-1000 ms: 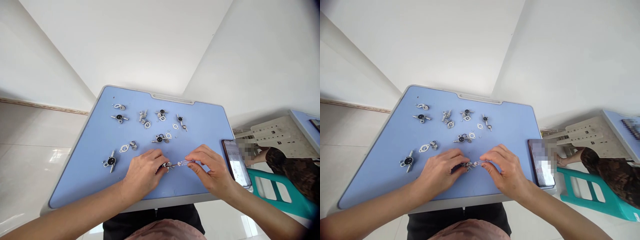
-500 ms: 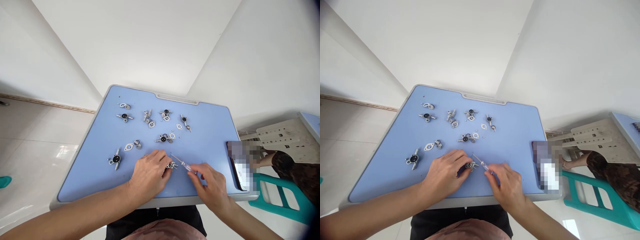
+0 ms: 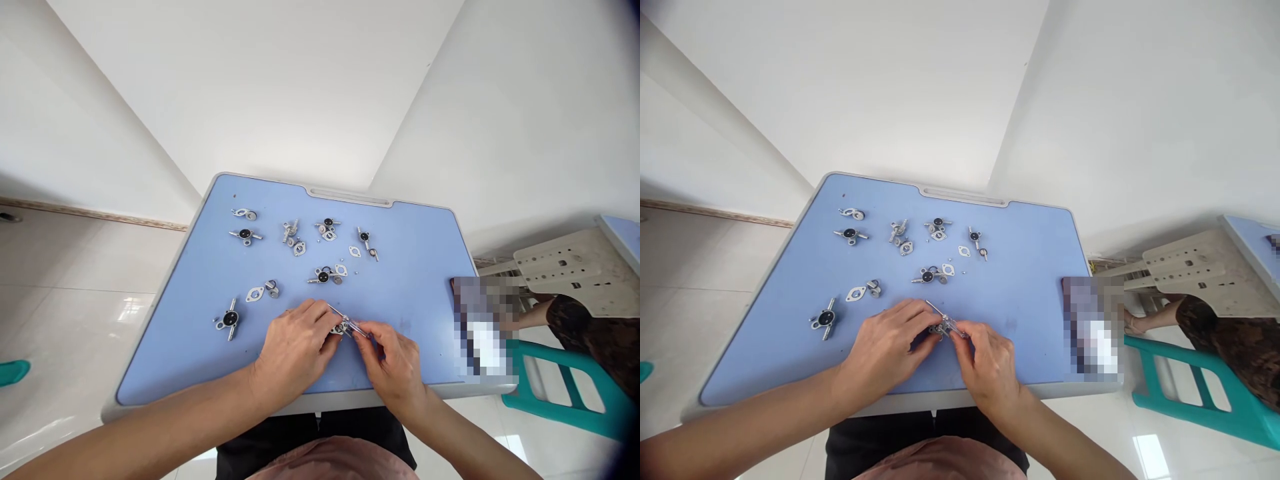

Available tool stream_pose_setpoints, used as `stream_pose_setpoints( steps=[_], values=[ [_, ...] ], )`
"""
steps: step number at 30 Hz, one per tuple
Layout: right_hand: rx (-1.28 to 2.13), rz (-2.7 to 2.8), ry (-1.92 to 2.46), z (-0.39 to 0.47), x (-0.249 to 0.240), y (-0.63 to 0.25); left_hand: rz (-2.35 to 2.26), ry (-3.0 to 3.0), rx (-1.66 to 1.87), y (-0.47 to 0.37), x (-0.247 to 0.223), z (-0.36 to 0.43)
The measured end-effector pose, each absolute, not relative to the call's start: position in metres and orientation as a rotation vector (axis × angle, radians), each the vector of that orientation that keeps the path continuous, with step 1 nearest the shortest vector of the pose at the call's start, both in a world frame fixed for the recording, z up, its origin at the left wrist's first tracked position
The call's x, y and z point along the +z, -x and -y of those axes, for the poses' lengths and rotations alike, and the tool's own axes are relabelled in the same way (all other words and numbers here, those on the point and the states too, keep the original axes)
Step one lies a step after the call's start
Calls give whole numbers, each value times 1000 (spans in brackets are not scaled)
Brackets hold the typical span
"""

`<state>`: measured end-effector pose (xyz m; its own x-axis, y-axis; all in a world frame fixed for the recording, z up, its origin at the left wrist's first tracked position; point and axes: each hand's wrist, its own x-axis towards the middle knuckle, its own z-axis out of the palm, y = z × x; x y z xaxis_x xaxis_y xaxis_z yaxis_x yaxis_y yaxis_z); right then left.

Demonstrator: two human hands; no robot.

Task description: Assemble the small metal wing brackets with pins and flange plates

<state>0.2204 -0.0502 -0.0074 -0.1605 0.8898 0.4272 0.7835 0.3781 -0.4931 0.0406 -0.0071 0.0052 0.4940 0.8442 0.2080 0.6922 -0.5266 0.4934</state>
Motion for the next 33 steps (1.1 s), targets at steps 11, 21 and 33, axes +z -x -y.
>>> stream_pose_setpoints(
  steps=[11,21,33],
  values=[
    [421,1785,1604,56,-12,-213,-1243,-2378,589,-35,5,5],
    [405,1926,1386,47,28,-254,-1224,-2348,568,-33,6,6],
    [120,2399,1187,40,63,-270,-1236,-2327,526,-35,10,4]
  ],
)
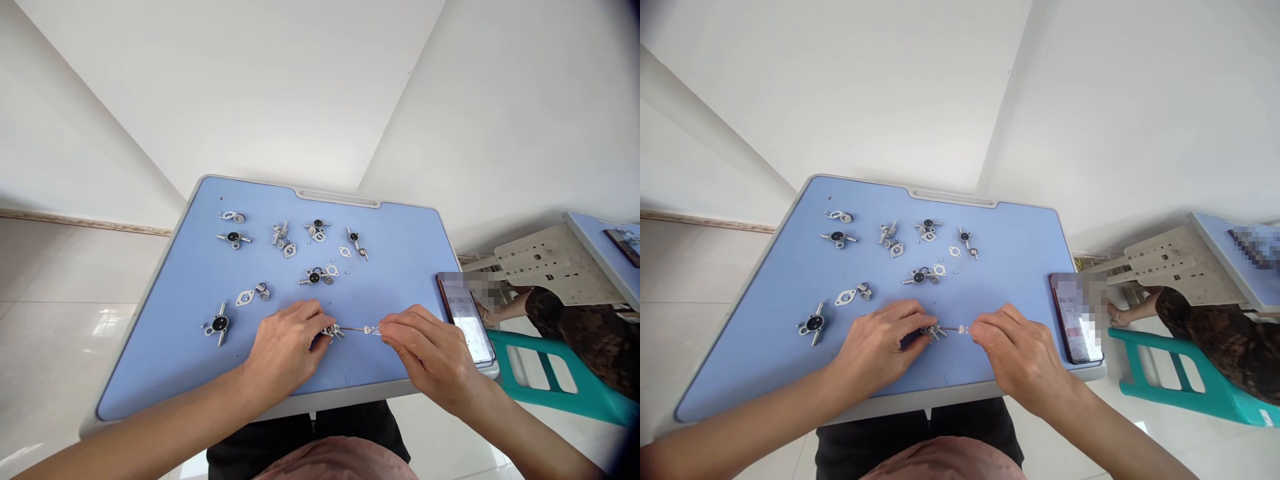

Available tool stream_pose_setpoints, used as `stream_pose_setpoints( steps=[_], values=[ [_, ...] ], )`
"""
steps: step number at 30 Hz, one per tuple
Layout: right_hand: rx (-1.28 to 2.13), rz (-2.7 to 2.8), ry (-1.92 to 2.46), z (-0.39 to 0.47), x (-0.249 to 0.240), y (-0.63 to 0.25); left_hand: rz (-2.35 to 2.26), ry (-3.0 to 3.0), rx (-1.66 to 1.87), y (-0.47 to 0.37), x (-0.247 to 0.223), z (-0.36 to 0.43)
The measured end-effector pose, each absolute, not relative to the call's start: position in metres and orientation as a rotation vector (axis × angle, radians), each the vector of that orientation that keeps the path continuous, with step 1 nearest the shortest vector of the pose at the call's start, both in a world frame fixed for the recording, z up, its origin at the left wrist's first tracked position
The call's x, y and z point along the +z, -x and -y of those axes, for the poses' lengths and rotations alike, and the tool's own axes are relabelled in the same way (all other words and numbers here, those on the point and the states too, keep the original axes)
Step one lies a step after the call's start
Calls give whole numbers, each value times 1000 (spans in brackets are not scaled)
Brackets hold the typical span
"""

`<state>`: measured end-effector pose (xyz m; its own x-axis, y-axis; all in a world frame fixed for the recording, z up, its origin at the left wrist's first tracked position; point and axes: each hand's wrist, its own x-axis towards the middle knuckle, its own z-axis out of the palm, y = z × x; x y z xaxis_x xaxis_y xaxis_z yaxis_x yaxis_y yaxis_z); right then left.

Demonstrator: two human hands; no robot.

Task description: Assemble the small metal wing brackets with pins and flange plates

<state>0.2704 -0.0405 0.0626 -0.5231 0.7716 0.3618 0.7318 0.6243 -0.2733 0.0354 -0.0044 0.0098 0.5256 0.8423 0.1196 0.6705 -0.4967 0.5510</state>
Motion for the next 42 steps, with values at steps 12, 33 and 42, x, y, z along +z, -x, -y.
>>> stream_pose_setpoints(
  steps=[12,33,42],
  values=[
    [-28,2555,1094,31,81,-259,-1231,-2332,457,-35,11,3],
    [-113,2684,1050,30,94,-250,-1240,-2308,383,-36,17,2],
    [-331,2803,1028,27,102,-244,-1246,-2311,407,-37,14,3]
  ],
)
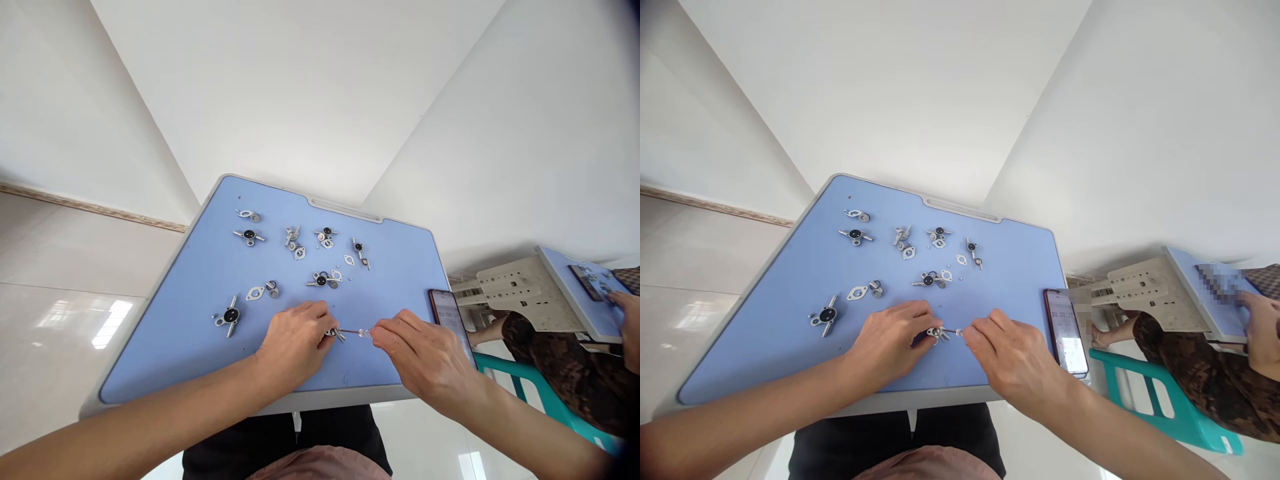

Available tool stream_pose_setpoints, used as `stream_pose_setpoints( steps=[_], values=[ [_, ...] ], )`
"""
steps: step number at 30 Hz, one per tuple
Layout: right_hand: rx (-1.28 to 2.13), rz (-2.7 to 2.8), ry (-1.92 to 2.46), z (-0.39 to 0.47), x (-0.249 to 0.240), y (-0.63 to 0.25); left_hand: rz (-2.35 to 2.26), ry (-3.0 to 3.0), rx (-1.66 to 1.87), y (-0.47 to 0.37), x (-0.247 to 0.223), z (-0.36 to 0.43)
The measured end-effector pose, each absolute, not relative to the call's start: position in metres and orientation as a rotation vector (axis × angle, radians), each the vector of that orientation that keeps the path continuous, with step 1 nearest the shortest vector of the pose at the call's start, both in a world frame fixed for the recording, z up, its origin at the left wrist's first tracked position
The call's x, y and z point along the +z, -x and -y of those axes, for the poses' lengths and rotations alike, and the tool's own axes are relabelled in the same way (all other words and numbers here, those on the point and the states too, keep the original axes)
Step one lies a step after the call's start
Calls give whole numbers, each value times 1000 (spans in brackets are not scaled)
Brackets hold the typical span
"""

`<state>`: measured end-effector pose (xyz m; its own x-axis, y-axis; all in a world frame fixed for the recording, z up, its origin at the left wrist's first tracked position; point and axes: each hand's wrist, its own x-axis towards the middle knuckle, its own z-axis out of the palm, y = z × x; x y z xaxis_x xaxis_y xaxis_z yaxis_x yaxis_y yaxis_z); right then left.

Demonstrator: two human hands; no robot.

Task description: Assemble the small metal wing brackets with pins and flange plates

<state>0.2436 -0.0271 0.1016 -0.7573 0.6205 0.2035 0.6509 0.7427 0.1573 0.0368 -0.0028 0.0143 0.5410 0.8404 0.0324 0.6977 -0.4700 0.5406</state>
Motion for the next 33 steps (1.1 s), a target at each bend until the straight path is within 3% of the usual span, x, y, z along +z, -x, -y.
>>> stream_pose_setpoints(
  steps=[7,14,20,27,33],
  values=[
    [-602,2918,976,14,111,-229,-1245,-2314,411,-36,14,3],
    [-266,3122,1136,15,111,-225,-1229,-2316,409,-36,14,2],
    [-258,3235,1059,16,105,-227,-1229,-2298,358,-36,15,1],
    [-299,3141,1385,4,102,-221,-1218,-2260,274,-36,17,0],
    [-258,3319,1212,8,110,-224,-1223,-2254,252,-35,19,0]
  ],
)
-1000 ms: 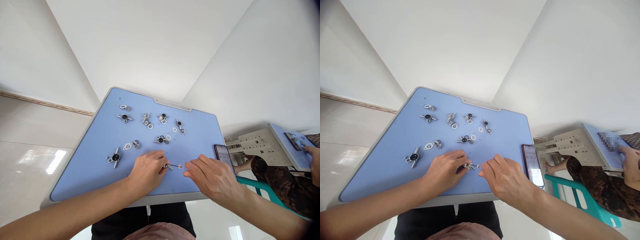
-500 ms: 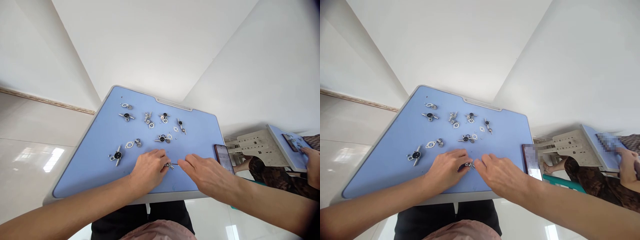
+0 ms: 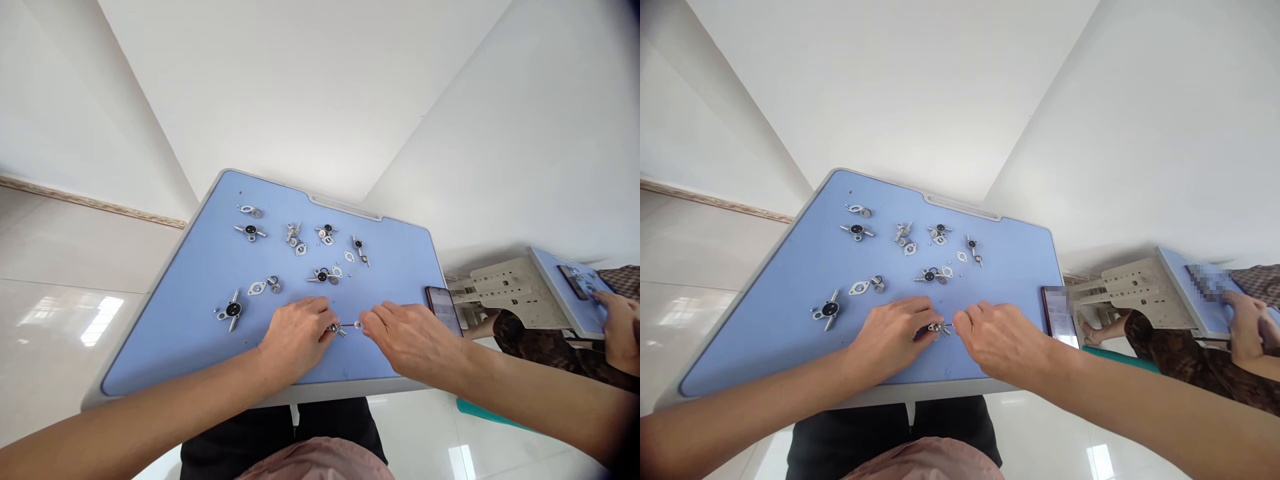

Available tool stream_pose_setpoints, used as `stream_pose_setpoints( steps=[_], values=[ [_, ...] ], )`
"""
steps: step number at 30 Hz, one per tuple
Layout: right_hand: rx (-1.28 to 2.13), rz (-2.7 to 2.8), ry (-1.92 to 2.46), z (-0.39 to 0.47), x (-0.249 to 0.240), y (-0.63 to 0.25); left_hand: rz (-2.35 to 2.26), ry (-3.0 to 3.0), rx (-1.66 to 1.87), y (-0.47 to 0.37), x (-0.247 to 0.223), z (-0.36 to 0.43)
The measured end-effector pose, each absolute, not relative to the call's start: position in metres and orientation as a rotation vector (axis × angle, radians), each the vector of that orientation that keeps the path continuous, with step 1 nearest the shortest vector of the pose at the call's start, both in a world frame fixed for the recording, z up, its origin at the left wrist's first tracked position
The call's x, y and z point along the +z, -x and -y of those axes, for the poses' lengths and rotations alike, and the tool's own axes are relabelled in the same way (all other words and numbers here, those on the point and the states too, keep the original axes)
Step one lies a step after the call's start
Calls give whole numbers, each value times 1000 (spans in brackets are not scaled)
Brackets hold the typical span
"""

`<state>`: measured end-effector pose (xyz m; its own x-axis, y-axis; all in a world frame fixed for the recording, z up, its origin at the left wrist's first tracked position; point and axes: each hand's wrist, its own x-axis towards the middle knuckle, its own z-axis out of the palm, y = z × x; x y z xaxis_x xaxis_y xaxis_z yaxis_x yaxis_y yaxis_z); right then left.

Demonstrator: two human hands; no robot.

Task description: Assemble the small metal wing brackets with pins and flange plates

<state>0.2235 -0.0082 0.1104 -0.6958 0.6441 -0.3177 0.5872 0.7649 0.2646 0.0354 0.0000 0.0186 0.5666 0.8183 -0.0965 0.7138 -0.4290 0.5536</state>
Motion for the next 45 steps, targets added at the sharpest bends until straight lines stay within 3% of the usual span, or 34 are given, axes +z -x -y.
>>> stream_pose_setpoints(
  steps=[11,45],
  values=[
    [19,-2416,-987,6,113,-213,-1228,-2260,236,-35,19,0],
    [16,-2367,-1083,1,112,-218,-1229,-2257,290,-35,18,0]
  ],
)
